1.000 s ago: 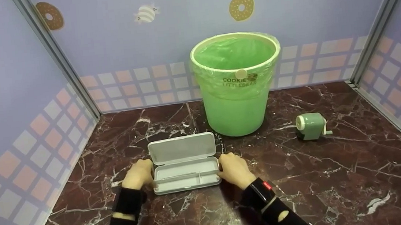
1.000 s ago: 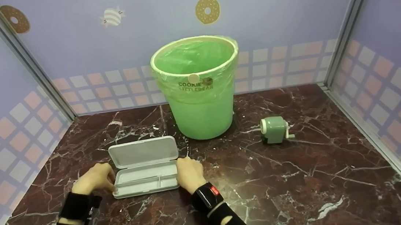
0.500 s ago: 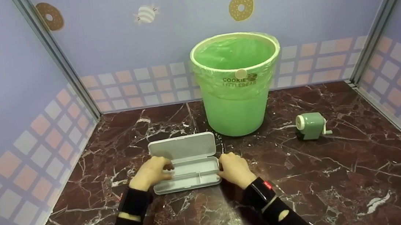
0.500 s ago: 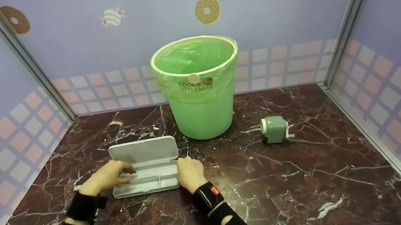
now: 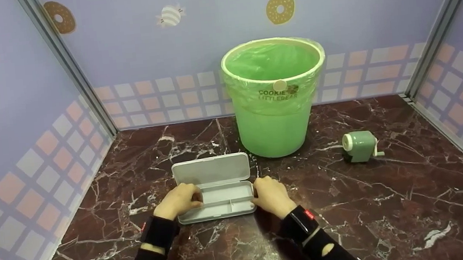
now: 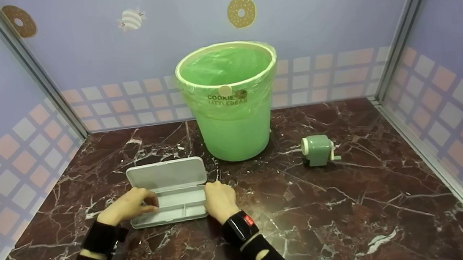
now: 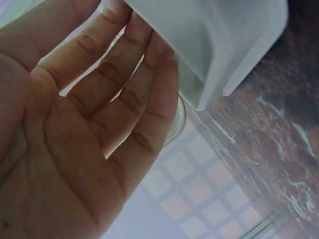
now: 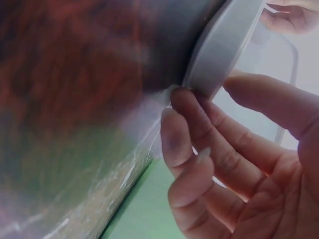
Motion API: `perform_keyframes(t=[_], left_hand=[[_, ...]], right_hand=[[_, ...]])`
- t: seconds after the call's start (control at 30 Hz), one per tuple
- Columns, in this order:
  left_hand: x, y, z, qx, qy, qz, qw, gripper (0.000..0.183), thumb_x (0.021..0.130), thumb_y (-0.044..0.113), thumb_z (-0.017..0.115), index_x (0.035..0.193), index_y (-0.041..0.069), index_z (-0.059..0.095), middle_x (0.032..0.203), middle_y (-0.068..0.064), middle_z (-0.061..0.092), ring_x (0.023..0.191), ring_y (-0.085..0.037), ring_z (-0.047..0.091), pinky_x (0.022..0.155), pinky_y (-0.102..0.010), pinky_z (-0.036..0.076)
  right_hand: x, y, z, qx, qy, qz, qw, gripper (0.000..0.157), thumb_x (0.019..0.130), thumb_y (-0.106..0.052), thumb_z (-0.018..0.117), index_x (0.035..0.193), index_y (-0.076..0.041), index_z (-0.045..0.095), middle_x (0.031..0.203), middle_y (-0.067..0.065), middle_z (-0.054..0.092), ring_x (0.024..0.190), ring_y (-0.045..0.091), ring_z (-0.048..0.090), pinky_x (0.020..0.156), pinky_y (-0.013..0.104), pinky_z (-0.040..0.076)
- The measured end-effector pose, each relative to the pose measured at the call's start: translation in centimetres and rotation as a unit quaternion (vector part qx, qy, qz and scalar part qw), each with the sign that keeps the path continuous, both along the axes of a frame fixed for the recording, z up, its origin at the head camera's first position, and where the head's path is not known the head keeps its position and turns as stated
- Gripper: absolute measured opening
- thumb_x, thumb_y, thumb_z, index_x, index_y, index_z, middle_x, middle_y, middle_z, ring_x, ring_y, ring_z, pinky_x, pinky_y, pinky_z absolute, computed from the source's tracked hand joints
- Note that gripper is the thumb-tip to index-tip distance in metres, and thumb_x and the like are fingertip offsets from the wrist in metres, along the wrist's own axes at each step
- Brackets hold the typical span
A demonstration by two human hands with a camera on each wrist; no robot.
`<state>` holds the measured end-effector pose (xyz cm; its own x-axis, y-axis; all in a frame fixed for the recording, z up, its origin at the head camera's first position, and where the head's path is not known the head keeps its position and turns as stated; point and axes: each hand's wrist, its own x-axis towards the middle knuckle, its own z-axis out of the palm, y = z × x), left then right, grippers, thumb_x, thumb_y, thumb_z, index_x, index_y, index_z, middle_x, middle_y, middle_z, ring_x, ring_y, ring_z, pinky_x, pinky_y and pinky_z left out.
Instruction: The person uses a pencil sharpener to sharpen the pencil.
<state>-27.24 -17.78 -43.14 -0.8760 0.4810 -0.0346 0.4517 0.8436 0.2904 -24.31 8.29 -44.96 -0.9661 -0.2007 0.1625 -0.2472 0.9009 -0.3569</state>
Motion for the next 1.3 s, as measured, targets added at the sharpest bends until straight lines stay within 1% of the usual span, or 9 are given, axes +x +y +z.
perform_keyframes(t=[0.17, 0.33, 0.47, 0.57, 0.7, 1.03, 1.17, 1.3], left_hand=[[-0.1, -0.2, -0.1, 0.018, -0.005, -0.031, 0.9993, 0.012, 0.082, 0.012, 0.077, 0.076, 0.007, 0.066, 0.074, -0.003, 0.066, 0.066, -0.011, 0.052, 0.066, -0.032, 0.048], [-0.3, -0.5, -0.2, 0.048, -0.019, -0.077, 0.9957, 0.012, 0.083, 0.008, 0.074, 0.081, 0.004, 0.064, 0.073, -0.004, 0.062, 0.064, -0.007, 0.046, 0.061, -0.023, 0.041], [-0.5, -0.8, -0.2, 0.063, -0.019, -0.095, 0.9933, 0.012, 0.082, 0.007, 0.075, 0.081, 0.002, 0.064, 0.071, -0.003, 0.062, 0.063, -0.004, 0.045, 0.060, -0.021, 0.041], [-0.6, -1.0, 0.1, 0.075, -0.015, -0.099, 0.9922, 0.012, 0.081, 0.006, 0.075, 0.080, 0.002, 0.063, 0.072, -0.005, 0.064, 0.063, -0.004, 0.048, 0.061, -0.020, 0.043], [-0.4, -1.0, 0.9, 0.089, -0.002, -0.102, 0.9908, 0.011, 0.082, 0.004, 0.074, 0.083, 0.002, 0.063, 0.075, -0.006, 0.066, 0.066, -0.007, 0.055, 0.063, -0.022, 0.048], [0.9, -0.6, 3.2, 0.106, 0.021, -0.104, 0.9886, 0.007, 0.084, 0.006, 0.072, 0.084, 0.005, 0.065, 0.078, -0.005, 0.070, 0.070, -0.012, 0.062, 0.068, -0.031, 0.054], [1.3, -0.2, 3.7, 0.103, 0.029, -0.107, 0.9885, 0.007, 0.084, 0.007, 0.072, 0.084, 0.005, 0.065, 0.080, -0.006, 0.071, 0.073, -0.015, 0.064, 0.072, -0.034, 0.056], [1.6, 0.1, 4.1, 0.097, 0.036, -0.110, 0.9885, 0.006, 0.085, 0.007, 0.071, 0.085, 0.005, 0.066, 0.082, -0.006, 0.071, 0.075, -0.017, 0.066, 0.074, -0.038, 0.057]], right_hand=[[0.1, 0.0, 0.1, -0.002, 0.001, 0.000, 1.000, 0.026, 0.073, -0.020, 0.083, 0.067, -0.009, 0.060, 0.079, 0.015, 0.070, 0.076, 0.036, 0.069, 0.061, 0.049, 0.055], [0.1, 0.0, 0.1, -0.002, 0.004, 0.002, 1.000, 0.023, 0.073, -0.019, 0.082, 0.066, -0.009, 0.063, 0.081, 0.015, 0.071, 0.076, 0.036, 0.070, 0.061, 0.049, 0.055], [0.0, 0.0, 0.0, -0.001, 0.004, 0.001, 1.000, 0.024, 0.074, -0.020, 0.082, 0.065, -0.010, 0.062, 0.081, 0.015, 0.072, 0.075, 0.036, 0.070, 0.060, 0.049, 0.055], [0.0, 0.0, 0.0, -0.001, 0.002, 0.001, 1.000, 0.024, 0.074, -0.020, 0.082, 0.066, -0.010, 0.062, 0.081, 0.015, 0.072, 0.074, 0.035, 0.070, 0.060, 0.048, 0.055], [0.0, 0.0, -0.1, -0.003, -0.005, 0.001, 1.000, 0.022, 0.074, -0.019, 0.081, 0.067, -0.010, 0.063, 0.081, 0.015, 0.072, 0.073, 0.034, 0.070, 0.061, 0.047, 0.056], [-0.2, 0.2, 0.0, 0.000, -0.006, 0.000, 1.000, 0.023, 0.074, -0.021, 0.081, 0.065, -0.011, 0.062, 0.082, 0.015, 0.071, 0.074, 0.035, 0.069, 0.060, 0.048, 0.054], [-0.5, 1.0, 0.4, -0.017, -0.019, -0.002, 1.000, 0.016, 0.077, -0.024, 0.079, 0.072, -0.012, 0.070, 0.084, 0.013, 0.073, 0.076, 0.035, 0.070, 0.062, 0.048, 0.055], [-1.0, 2.9, 1.4, -0.048, -0.048, -0.024, 0.997, 0.014, 0.080, -0.025, 0.079, 0.082, -0.012, 0.074, 0.085, 0.010, 0.075, 0.074, 0.029, 0.070, 0.067, 0.045, 0.056]])
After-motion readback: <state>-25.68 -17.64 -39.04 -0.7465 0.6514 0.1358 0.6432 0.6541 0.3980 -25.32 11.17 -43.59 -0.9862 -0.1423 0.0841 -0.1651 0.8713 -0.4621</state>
